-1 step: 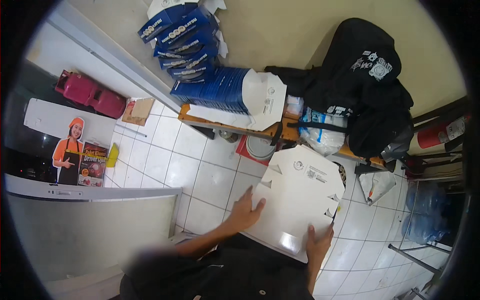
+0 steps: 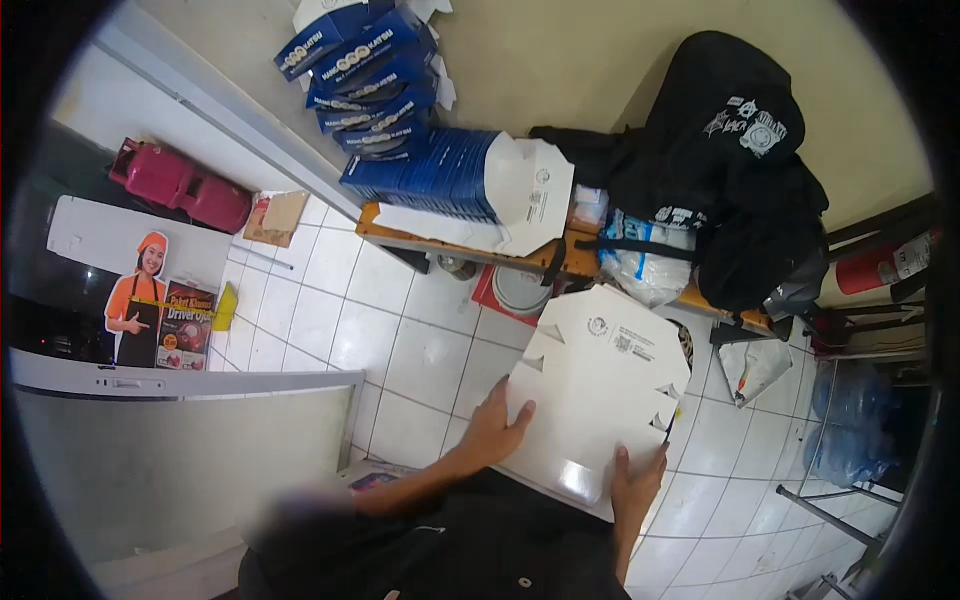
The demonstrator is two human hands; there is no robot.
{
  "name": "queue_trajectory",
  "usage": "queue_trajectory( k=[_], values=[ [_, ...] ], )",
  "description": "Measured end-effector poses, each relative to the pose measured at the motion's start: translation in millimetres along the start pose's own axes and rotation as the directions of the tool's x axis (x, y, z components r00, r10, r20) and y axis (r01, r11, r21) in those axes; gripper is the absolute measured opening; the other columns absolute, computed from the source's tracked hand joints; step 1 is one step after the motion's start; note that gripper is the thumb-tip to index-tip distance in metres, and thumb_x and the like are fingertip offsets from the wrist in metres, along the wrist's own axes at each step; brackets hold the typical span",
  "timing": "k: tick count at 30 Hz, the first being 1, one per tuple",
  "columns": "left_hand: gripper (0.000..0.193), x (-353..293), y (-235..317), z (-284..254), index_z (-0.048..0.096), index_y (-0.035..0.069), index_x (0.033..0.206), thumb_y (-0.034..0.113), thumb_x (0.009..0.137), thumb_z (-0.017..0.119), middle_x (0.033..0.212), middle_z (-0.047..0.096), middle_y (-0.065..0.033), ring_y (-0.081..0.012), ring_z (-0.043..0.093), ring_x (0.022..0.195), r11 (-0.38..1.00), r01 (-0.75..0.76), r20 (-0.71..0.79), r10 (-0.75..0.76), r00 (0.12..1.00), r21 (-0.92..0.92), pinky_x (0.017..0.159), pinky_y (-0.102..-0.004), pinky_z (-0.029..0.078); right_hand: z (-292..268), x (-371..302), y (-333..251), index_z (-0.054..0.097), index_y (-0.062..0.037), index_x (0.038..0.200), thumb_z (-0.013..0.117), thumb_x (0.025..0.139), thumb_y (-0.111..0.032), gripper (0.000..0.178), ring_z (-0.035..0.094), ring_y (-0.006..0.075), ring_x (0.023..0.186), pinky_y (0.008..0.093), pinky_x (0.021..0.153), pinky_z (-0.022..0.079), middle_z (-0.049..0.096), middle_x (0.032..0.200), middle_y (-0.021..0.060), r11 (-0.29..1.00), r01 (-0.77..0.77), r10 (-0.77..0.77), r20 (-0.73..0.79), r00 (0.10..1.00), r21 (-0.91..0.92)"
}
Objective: The person picks up flat cardboard sheets and folds them into boxes, handling blue and white components and stacking the completed boxes on a shelf.
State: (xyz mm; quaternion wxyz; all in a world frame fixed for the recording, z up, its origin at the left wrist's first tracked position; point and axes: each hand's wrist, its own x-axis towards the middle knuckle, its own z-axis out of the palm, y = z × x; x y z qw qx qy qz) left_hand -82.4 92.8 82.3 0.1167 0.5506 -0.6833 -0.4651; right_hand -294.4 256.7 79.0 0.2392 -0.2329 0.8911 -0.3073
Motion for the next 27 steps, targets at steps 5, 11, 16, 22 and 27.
queue_trajectory(
  k=[5,11,16,22,27],
  values=[
    [0.085,-23,-5,17,0.026,-0.015,0.149,0.041,0.097,0.062,0.148,0.036,-0.042,-0.0548,0.041,0.136,0.968,-0.196,-0.125,0.216,0.968,0.159,0.109,-0.057,0.037,5,-6,-8,0.026,0.0132,0.151,0.077,0.087,-0.033,0.094,0.042,0.0522,0.135,0.0508,0.115,0.035,0.042,0.147,0.0382,0.987,0.159,-0.161,-0.087,0.983,-0.028],
    [0.082,-36,45,6,0.027,-0.017,0.148,0.031,0.095,0.066,0.149,0.031,-0.0447,-0.0551,0.033,0.142,0.893,-0.267,0.105,0.245,0.964,0.363,0.112,-0.0606,0.03,-12,-24,-64,0.035,0.0173,0.145,0.073,0.092,-0.029,0.08,0.035,0.054,0.141,0.0534,0.118,0.028,0.029,0.154,0.0404,0.969,0.242,-0.235,0.122,0.964,-0.052],
    [0.072,-40,27,51,0.026,-0.018,0.148,0.022,0.097,0.056,0.152,0.024,-0.0446,-0.0555,0.026,0.145,0.753,-0.529,0.296,0.441,0.847,0.391,0.117,-0.0609,0.024,34,-29,-37,0.022,0.0163,0.151,0.054,0.103,-0.037,0.079,0.006,0.0529,0.152,0.0501,0.124,0.011,0.011,0.16,0.0412,0.921,0.385,-0.381,0.352,0.855,0.061],
    [0.066,-40,17,59,0.029,-0.016,0.148,0.014,0.096,0.055,0.156,0.023,-0.0404,-0.0545,0.024,0.147,0.839,-0.521,0.283,0.466,0.838,0.161,0.118,-0.0593,0.024,10,-33,-36,0.034,0.0091,0.151,0.043,0.109,-0.03,0.058,0.025,0.0371,0.151,0.0434,0.123,0.02,0.031,0.16,0.0269,0.906,0.14,-0.278,0.312,0.908,0.4],
    [0.06,-27,56,98,0.039,-0.011,0.143,0.008,0.091,0.063,0.141,0.04,-0.0355,-0.0502,0.044,0.131,0.859,-0.508,0.177,0.49,0.853,0.069,0.106,-0.0541,0.039,6,-33,-29,0.055,0.0079,0.138,0.042,0.11,-0.033,0.051,0.054,0.0267,0.129,0.0375,0.111,0.039,0.061,0.137,0.0207,0.765,-0.1,-0.075,0.242,0.967,0.636]
  ],
)
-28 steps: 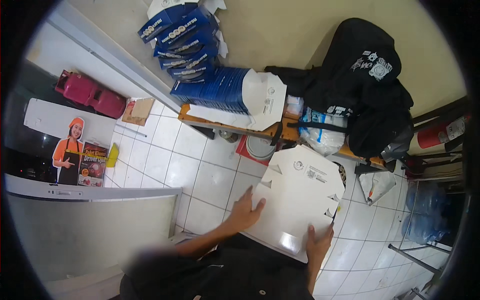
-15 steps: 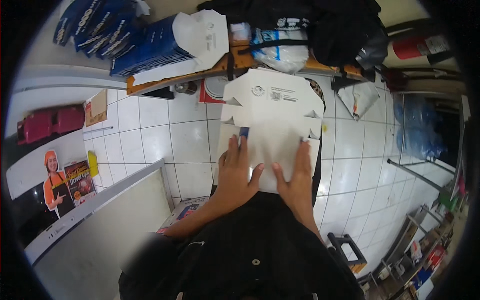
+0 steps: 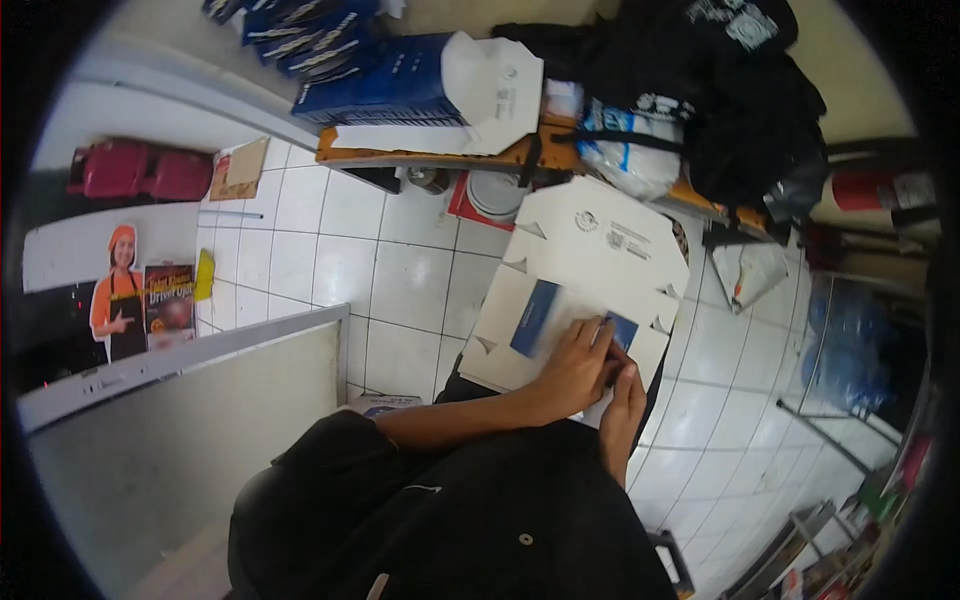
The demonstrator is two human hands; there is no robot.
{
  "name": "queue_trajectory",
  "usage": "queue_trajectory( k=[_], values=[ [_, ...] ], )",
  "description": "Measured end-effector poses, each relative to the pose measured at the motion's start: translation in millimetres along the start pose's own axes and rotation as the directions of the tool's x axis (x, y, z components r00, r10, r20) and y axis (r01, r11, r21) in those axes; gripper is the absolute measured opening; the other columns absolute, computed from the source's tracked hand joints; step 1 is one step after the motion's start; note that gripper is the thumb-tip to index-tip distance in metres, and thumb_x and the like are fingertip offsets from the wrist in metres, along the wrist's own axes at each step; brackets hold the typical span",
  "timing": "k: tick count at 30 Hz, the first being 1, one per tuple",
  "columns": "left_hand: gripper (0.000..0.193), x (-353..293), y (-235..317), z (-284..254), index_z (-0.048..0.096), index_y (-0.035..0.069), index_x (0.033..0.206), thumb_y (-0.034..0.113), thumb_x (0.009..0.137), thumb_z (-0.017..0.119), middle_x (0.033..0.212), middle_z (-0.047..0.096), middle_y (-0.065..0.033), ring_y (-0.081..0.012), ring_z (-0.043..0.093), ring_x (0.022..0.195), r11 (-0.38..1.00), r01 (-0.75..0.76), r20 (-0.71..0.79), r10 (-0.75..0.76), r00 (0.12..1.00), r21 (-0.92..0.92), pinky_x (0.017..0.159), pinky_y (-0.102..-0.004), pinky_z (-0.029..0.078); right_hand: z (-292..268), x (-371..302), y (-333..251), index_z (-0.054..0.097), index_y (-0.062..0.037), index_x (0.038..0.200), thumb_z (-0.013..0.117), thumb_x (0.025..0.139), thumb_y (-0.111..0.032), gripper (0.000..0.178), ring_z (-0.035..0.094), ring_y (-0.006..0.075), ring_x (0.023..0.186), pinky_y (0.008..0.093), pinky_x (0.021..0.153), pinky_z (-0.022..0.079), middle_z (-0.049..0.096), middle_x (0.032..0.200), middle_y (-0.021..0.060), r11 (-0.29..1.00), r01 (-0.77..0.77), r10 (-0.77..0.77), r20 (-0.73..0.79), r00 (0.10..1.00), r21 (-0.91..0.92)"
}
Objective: The person picks up flat cardboard sheets and folds them into boxes, handling blue and white components and stacking the completed boxes on a shelf.
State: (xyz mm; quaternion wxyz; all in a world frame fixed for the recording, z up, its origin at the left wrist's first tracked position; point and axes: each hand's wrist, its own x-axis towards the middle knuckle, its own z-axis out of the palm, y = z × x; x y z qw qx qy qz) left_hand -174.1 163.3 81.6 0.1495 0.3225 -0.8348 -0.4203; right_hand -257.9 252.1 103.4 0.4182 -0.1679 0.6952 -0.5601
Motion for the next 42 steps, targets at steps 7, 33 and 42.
queue_trajectory(
  k=[7,33,42],
  values=[
    [0.034,31,-5,2,0.06,-0.003,0.112,0.014,0.086,0.073,0.103,0.06,-0.0215,-0.0411,0.061,0.098,0.96,0.238,-0.024,-0.244,0.969,-0.144,0.081,-0.0491,0.05,-27,33,4,0.062,0.0062,0.123,0.044,0.109,-0.038,0.05,0.068,0.0203,0.089,0.0337,0.088,0.051,0.071,0.093,0.0128,0.995,-0.102,0.099,-0.101,0.99,-0.023],
    [0.024,80,101,-147,0.065,0.004,0.119,0.013,0.097,0.07,0.105,0.074,-0.0057,-0.0096,0.069,0.087,-0.034,-0.106,-0.098,-0.177,0.979,-0.994,0.071,-0.0263,0.053,-29,30,-219,0.071,-0.0074,0.105,0.079,0.077,-0.009,0.03,0.059,0.0372,0.125,0.0615,0.103,0.052,0.069,0.119,0.0113,-0.079,0.92,-0.8,0.575,0.171,-0.384],
    [0.019,74,90,-140,0.065,0.005,0.112,0.011,0.096,0.072,0.096,0.073,-0.0038,-0.0096,0.067,0.083,0.062,-0.078,-0.089,-0.203,0.975,-0.995,0.069,-0.0271,0.053,-27,42,-212,0.072,-0.0004,0.097,0.077,0.072,-0.003,0.025,0.067,0.0353,0.11,0.0466,0.091,0.058,0.073,0.106,0.0128,-0.061,0.916,-0.759,0.615,0.215,-0.395]
  ],
)
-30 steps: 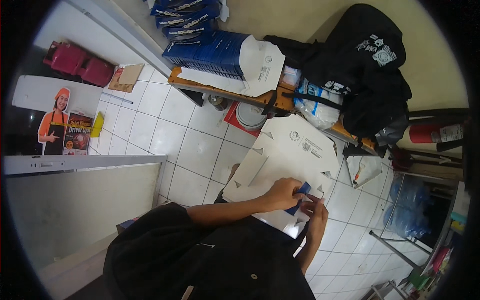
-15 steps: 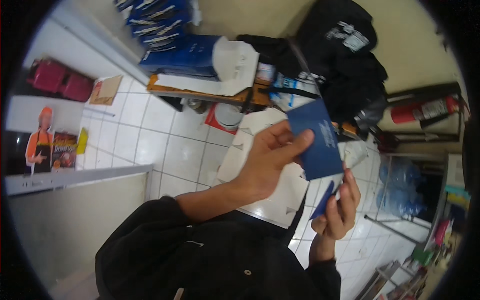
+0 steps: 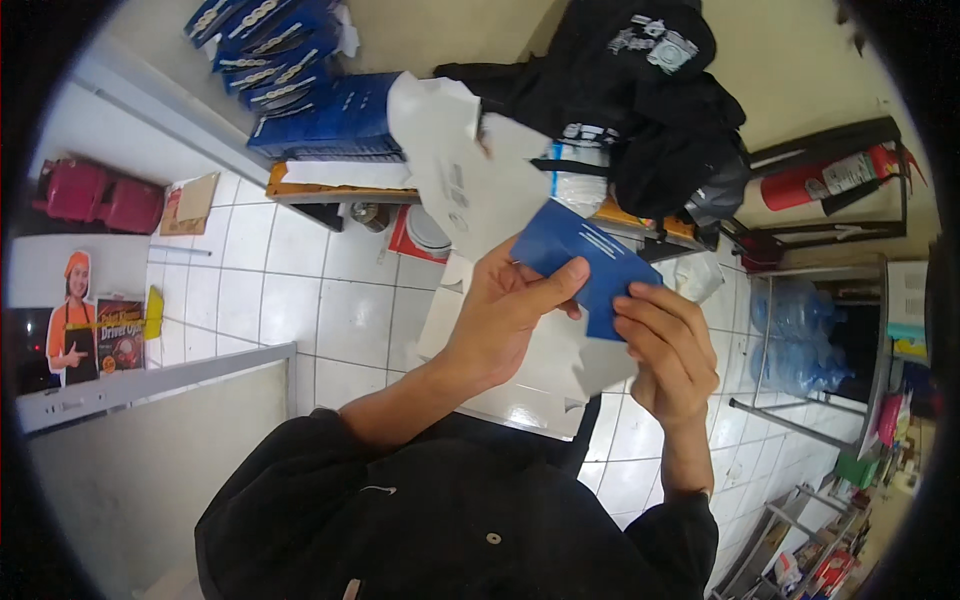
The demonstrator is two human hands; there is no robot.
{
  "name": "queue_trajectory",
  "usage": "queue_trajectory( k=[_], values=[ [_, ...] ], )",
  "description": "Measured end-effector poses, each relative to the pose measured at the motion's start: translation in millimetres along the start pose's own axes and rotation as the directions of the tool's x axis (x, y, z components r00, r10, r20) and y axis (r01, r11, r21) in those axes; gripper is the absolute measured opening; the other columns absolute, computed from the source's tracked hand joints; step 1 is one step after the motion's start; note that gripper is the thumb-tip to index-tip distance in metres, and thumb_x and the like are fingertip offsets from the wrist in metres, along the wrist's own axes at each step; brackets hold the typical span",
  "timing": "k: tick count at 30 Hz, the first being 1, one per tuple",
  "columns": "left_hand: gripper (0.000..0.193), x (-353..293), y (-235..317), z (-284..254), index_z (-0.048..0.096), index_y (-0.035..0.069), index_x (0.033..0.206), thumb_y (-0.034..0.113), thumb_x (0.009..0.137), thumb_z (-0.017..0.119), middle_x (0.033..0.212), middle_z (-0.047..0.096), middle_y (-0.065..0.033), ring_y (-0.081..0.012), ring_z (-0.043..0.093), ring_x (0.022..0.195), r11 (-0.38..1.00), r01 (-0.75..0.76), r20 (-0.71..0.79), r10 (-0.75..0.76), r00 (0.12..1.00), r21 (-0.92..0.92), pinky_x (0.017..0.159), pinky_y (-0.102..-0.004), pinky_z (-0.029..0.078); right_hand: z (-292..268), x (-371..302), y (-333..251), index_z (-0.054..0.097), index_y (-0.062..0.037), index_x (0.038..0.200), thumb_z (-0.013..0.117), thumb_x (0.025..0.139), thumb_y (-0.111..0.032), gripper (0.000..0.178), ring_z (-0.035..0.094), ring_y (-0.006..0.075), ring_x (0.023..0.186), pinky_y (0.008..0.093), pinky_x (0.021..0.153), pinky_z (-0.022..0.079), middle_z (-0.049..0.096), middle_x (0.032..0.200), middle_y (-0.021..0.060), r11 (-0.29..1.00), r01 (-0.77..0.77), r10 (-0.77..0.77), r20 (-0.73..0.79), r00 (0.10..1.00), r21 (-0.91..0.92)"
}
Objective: The person picks up flat cardboard sheets and folds them into boxes, handling blue and white components and stacking the completed boxes on a shelf.
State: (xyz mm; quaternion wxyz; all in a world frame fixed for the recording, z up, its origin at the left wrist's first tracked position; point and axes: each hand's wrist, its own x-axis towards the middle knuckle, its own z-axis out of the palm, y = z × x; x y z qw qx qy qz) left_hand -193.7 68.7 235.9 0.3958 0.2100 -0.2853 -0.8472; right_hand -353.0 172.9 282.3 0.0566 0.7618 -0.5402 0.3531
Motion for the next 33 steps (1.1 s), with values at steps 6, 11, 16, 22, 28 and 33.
queue_trajectory(
  k=[6,11,16,22,28,33],
  values=[
    [0.022,6,1,-10,0.067,0.005,0.112,0.012,0.093,0.075,0.096,0.073,-0.0029,-0.0094,0.068,0.079,0.992,0.098,0.018,-0.1,0.995,0.075,0.071,-0.0277,0.055,18,-8,-2,0.07,0.0034,0.095,0.072,0.075,0.004,0.02,0.068,0.0354,0.104,0.0394,0.088,0.057,0.072,0.102,0.0153,0.991,-0.124,0.127,-0.044,0.991,0.056],
    [0.021,9,-3,-12,0.067,0.004,0.108,0.015,0.092,0.076,0.094,0.073,-0.0053,-0.0126,0.069,0.078,0.984,0.18,-0.057,-0.181,0.982,-0.016,0.07,-0.0294,0.057,25,-4,-10,0.072,0.0032,0.096,0.073,0.076,0.004,0.02,0.068,0.0346,0.105,0.0396,0.088,0.057,0.073,0.103,0.0144,0.986,-0.163,0.16,-0.083,0.984,-0.039],
    [0.024,13,2,-8,0.067,0.003,0.106,0.019,0.091,0.077,0.092,0.073,-0.0075,-0.0157,0.071,0.075,0.962,0.271,-0.002,-0.271,0.963,0.033,0.07,-0.0315,0.057,30,-9,-6,0.073,0.0026,0.095,0.075,0.076,0.005,0.02,0.068,0.0339,0.104,0.039,0.088,0.056,0.073,0.103,0.0136,0.97,-0.24,0.233,-0.169,0.958,-0.024],
    [0.023,19,-1,-17,0.068,0.004,0.107,0.017,0.09,0.077,0.094,0.074,-0.0072,-0.0168,0.073,0.077,0.975,0.222,-0.037,-0.223,0.974,-0.011,0.07,-0.0318,0.056,30,-4,-9,0.074,0.0019,0.097,0.077,0.075,0.005,0.022,0.068,0.0333,0.103,0.0379,0.088,0.056,0.073,0.105,0.0128,0.964,-0.263,0.264,-0.16,0.951,0.028],
    [0.023,14,-1,-9,0.069,0.003,0.109,0.019,0.093,0.075,0.096,0.075,-0.0086,-0.0182,0.075,0.075,0.971,0.221,0.024,-0.224,0.974,0.088,0.067,-0.0297,0.056,35,-11,-13,0.075,0.0011,0.1,0.076,0.076,0.006,0.024,0.067,0.0327,0.106,0.0378,0.09,0.055,0.074,0.107,0.0117,0.95,-0.31,0.296,-0.248,0.923,-0.02],
    [0.024,10,-1,-10,0.068,0.002,0.111,0.021,0.097,0.071,0.099,0.075,-0.009,-0.0186,0.074,0.078,0.96,0.258,0.052,-0.264,0.963,0.107,0.068,-0.0289,0.056,43,-17,-9,0.076,0.0008,0.102,0.078,0.076,0.003,0.026,0.065,0.033,0.108,0.0391,0.091,0.054,0.072,0.112,0.013,0.934,-0.357,0.344,-0.237,0.909,-0.016]
  ],
)
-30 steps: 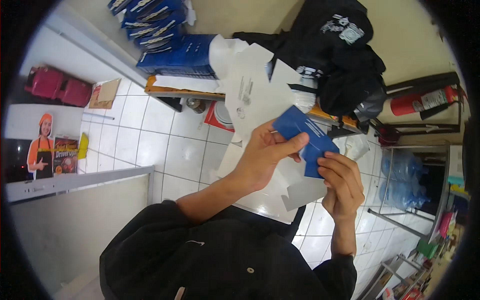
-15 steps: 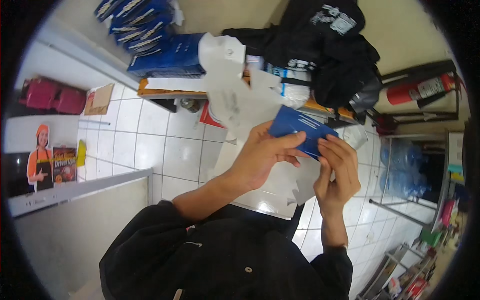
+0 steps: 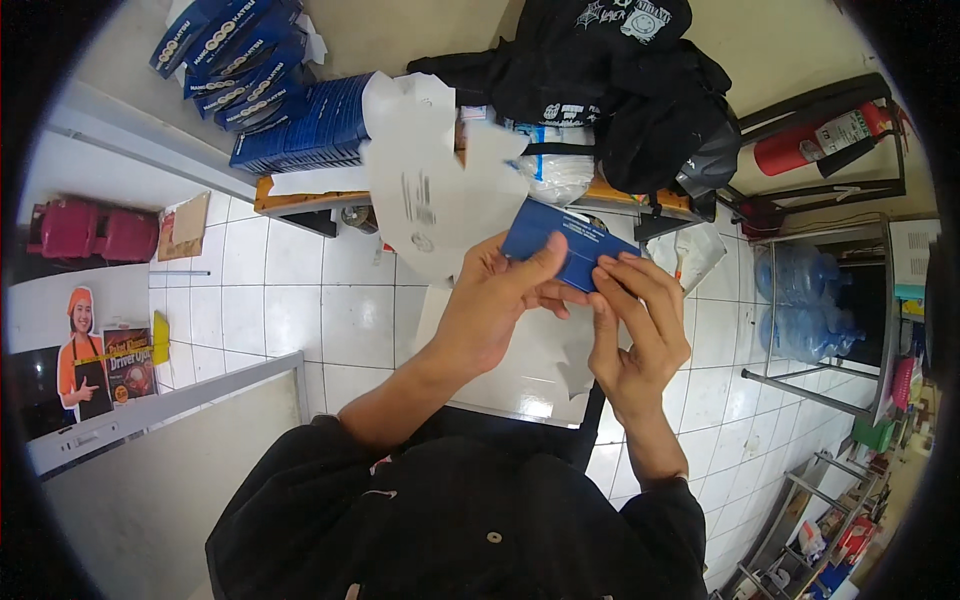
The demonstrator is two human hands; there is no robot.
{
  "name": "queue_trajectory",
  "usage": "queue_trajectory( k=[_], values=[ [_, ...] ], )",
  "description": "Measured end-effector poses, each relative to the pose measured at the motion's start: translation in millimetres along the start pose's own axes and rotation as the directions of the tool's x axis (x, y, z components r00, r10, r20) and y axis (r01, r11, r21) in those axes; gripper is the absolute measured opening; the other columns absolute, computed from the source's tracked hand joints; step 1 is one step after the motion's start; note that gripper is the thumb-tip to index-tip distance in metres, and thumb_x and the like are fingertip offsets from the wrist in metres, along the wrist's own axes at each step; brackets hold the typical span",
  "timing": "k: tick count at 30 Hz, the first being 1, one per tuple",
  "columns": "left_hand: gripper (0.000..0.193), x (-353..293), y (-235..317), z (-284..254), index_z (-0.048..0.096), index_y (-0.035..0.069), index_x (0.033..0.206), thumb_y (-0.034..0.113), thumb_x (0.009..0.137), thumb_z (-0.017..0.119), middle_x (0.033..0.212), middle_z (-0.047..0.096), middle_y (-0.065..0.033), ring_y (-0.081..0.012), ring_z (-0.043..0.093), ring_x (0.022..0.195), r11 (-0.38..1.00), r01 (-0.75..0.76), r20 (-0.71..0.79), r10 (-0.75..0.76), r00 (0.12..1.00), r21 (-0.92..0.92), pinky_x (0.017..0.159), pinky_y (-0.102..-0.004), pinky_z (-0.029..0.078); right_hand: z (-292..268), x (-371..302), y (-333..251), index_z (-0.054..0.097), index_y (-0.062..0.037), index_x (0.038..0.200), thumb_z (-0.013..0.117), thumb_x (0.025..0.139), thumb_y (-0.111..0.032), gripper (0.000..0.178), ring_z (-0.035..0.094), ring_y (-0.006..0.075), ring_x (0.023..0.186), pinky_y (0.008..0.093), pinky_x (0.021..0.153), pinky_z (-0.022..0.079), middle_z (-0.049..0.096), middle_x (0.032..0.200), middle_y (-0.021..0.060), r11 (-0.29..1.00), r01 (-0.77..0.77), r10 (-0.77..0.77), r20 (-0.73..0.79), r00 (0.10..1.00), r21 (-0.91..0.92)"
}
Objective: The person picks up flat cardboard sheets and folds them into boxes, handling blue and white components and stacking the completed boxes on a shelf.
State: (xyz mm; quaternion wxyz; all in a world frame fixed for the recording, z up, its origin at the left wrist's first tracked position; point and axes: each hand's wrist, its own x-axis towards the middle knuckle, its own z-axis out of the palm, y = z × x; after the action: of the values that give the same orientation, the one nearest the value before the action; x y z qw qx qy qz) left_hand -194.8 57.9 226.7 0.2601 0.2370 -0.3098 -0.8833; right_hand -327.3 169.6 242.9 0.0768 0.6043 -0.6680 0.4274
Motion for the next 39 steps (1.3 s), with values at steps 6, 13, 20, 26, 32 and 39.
queue_trajectory(
  k=[6,13,20,26,32,39],
  values=[
    [0.03,-26,10,24,0.057,-0.002,0.126,0.015,0.102,0.062,0.102,0.073,-0.0074,-0.0138,0.07,0.089,0.866,-0.313,0.162,0.27,0.949,0.39,0.079,-0.0294,0.053,9,-18,-26,0.076,0.0027,0.104,0.073,0.081,-0.004,0.025,0.057,0.0341,0.116,0.0404,0.091,0.053,0.055,0.133,0.026,0.954,-0.186,0.191,0.002,0.982,0.234],
    [0.021,-63,24,-35,0.058,-0.003,0.116,0.004,0.098,0.066,0.102,0.076,-0.0143,-0.0111,0.068,0.089,0.701,-0.202,0.014,0.264,0.964,0.684,0.081,-0.0267,0.051,29,-37,-10,0.056,0.0033,0.13,0.056,0.098,-0.014,0.036,0.053,0.021,0.092,0.0331,0.077,0.051,0.047,0.112,0.0146,0.671,-0.211,0.521,-0.249,0.817,0.711],
    [0.017,-68,3,-58,0.061,-0.004,0.11,0.002,0.096,0.068,0.105,0.075,-0.0153,-0.0101,0.067,0.092,0.788,-0.067,-0.101,0.162,0.982,0.611,0.083,-0.0254,0.05,40,-18,15,0.066,0.001,0.121,0.073,0.093,-0.016,0.034,0.051,0.0105,0.08,0.0243,0.066,0.047,0.049,0.105,0.0076,0.757,-0.498,0.558,-0.02,0.83,0.422],
    [0.016,-70,11,-63,0.064,-0.004,0.11,0.0,0.095,0.068,0.106,0.075,-0.0153,-0.0115,0.067,0.094,0.761,-0.07,-0.06,0.142,0.988,0.645,0.085,-0.0259,0.05,35,-5,-6,0.073,-0.0034,0.11,0.081,0.082,-0.01,0.03,0.055,0.0188,0.076,0.0287,0.064,0.048,0.047,0.102,0.0107,0.885,-0.417,0.381,0.192,0.905,0.209],
    [0.018,-70,10,-65,0.065,-0.005,0.112,0.0,0.095,0.067,0.106,0.075,-0.0154,-0.0123,0.066,0.097,0.747,-0.064,-0.039,0.119,0.992,0.662,0.087,-0.026,0.049,25,-9,-12,0.074,-0.002,0.108,0.082,0.08,-0.01,0.03,0.056,0.0262,0.082,0.0361,0.071,0.049,0.046,0.101,0.0121,0.891,-0.418,0.315,0.424,0.849,0.174],
    [0.03,-61,28,-48,0.063,-0.003,0.121,0.001,0.093,0.07,0.103,0.075,-0.0124,-0.0138,0.065,0.097,0.696,-0.106,0.039,0.11,0.993,0.71,0.088,-0.0271,0.048,14,-13,-11,0.073,-0.0041,0.11,0.092,0.067,-0.028,0.053,0.048,0.0295,0.098,0.0385,0.084,0.045,0.041,0.101,0.0135,0.95,-0.286,0.185,0.508,0.841,0.128]
  ],
)
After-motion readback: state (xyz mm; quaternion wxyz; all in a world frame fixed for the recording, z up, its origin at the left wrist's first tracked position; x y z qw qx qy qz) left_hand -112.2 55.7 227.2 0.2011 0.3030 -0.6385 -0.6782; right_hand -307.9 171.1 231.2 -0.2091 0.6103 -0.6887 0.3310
